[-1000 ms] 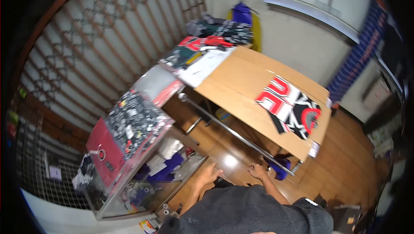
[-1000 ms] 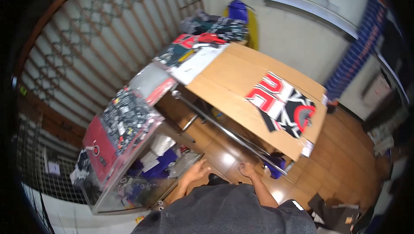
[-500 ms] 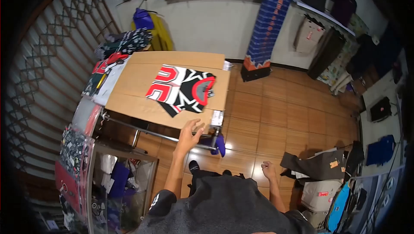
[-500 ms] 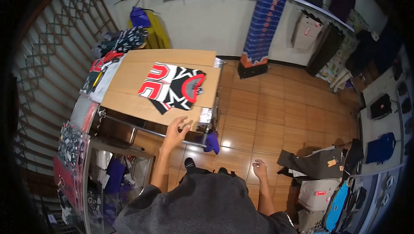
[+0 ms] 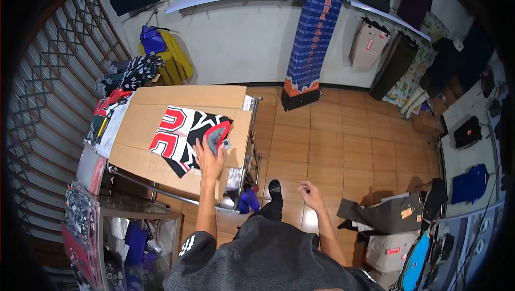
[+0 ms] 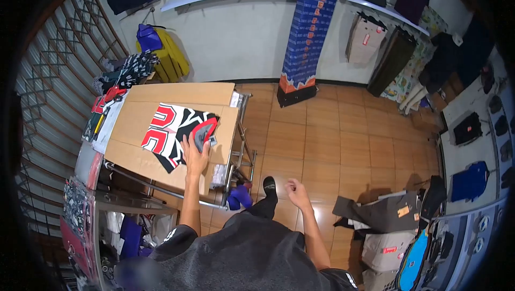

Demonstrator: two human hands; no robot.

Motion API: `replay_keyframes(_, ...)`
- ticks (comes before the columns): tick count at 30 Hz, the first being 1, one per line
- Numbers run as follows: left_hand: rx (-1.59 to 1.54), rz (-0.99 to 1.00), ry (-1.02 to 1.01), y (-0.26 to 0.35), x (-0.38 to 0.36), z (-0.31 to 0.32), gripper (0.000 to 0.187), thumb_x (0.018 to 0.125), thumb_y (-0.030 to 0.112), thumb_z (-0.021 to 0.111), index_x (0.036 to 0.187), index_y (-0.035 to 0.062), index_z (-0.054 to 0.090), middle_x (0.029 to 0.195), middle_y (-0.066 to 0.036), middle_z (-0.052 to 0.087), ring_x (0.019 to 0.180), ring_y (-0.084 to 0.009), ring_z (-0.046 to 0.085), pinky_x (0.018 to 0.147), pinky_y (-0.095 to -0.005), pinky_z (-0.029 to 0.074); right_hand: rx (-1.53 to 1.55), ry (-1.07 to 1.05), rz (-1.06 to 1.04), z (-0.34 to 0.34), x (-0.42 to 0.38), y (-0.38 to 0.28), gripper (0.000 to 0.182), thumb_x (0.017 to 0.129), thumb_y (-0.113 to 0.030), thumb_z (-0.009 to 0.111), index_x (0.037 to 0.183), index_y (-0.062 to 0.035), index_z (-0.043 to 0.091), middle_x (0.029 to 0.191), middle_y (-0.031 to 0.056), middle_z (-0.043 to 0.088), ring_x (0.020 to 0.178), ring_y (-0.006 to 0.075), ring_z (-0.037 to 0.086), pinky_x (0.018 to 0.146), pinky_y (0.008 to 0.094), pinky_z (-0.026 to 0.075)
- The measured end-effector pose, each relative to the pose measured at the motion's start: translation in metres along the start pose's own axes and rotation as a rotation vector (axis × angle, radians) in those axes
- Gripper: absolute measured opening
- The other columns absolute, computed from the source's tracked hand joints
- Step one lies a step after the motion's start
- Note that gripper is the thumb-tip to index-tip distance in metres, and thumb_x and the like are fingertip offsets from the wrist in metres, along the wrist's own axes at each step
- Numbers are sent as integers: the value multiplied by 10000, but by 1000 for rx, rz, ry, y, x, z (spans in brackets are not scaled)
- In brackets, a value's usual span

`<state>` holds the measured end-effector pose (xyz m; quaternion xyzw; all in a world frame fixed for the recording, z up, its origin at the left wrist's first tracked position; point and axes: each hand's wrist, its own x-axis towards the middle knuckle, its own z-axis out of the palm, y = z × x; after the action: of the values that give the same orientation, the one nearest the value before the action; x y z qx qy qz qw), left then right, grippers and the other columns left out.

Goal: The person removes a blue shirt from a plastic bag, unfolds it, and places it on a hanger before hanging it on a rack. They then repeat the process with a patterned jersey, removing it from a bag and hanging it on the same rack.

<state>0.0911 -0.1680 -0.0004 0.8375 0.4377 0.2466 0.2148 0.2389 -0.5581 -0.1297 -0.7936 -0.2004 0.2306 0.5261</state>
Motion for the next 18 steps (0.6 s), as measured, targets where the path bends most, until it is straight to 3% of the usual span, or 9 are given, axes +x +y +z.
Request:
replay_keyframes(1,-63,-56,-43,-8,8,16,891,999,510,675,1650,50,276,1681,-373,217,1542,-614,197,1194,-756,207,-4,-46,-26,2,26,-25,373,997,-170,715,1291,52,658,1118,204,767,1041,244,745,919,375,591)
replay_keyframes(5,179,-141,-78,15,19,46,906,986,540,637,1641,11,301,1668,-411,175,1525,-672,87,1143,-847,62,-128,-202,-214,7,130,-122,388,996,-182,705,1317,28,653,1174,219,763,1070,288,753,947,402,591)
replay_keyframes(11,236,-214,-16,35,32,53,893,981,596,624,1585,-8,364,1638,-420,215,1511,-686,103,1138,-850,82,-210,-493,-490,56,261,-260,410,982,-186,689,1316,47,644,1153,253,759,1024,341,770,930,422,599)
replay_keyframes(12,250,-231,-17,39,32,51,885,985,591,627,1581,-7,362,1637,-417,215,1510,-687,105,1138,-850,88,-225,-550,-523,69,278,-276,411,983,-183,684,1314,56,639,1145,259,759,1020,347,772,928,420,601)
replay_keyframes(13,261,-241,-6,40,32,52,887,974,610,638,1556,-10,384,1620,-410,243,1505,-683,124,1132,-853,116,-283,-595,-505,84,292,-290,390,984,-178,700,1303,42,659,1163,233,764,1064,299,765,925,409,597)
replay_keyframes(18,224,-281,88,39,36,60,899,932,690,649,1481,-5,496,1602,-380,295,1512,-646,154,1127,-857,130,-240,-780,-762,172,336,-341,389,972,-179,712,1292,39,666,1121,242,764,1064,329,760,927,421,589)
